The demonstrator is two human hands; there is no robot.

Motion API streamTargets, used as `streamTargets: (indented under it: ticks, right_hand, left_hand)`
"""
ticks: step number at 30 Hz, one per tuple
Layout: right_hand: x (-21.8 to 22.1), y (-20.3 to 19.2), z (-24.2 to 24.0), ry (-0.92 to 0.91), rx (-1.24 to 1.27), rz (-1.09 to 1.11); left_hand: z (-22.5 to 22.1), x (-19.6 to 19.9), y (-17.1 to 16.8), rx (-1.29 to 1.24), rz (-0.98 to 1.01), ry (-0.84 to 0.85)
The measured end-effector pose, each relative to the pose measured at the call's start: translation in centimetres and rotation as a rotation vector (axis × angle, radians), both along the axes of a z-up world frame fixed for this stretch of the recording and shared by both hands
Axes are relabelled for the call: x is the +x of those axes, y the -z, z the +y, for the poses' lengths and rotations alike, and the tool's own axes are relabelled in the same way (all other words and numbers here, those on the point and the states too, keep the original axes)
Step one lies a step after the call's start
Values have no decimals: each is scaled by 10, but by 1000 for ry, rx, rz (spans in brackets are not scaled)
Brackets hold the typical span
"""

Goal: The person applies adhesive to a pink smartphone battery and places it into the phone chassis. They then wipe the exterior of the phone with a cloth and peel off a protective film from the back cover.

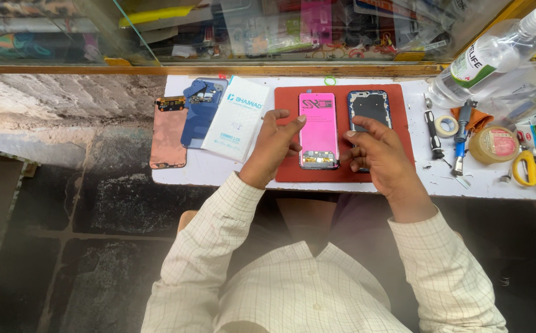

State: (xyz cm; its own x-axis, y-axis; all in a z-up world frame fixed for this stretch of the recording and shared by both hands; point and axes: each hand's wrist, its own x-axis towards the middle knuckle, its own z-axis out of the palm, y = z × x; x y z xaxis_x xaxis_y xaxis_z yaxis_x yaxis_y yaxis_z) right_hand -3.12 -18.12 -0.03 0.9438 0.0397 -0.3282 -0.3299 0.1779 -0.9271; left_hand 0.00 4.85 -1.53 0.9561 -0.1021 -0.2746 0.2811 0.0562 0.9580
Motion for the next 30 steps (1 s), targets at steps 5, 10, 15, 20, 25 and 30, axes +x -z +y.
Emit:
streamTargets:
  ticks: [5, 10, 15, 20, 25, 30]
  right_hand:
    - [5, 3, 8, 1, -39, 49]
    - [9, 7, 15, 23, -39, 59]
    - [14, 11, 17, 30, -3, 70]
    - [14, 9, 18, 18, -39, 76]
    - [12, 2, 20, -10, -57, 71]
    - [11, -1, 20, -8, -79, 97]
  left_hand:
    - [-9, 6, -3, -26, 46, -34]
    - [-12, 12, -5, -74, 67, -34]
    - [-16, 17, -5, -40, 85, -58]
    - [-20, 24, 2, -4, 90, -84]
    - [-25, 41, 20, -93, 51, -88]
    - [-24, 63, 39, -72, 34, -24]
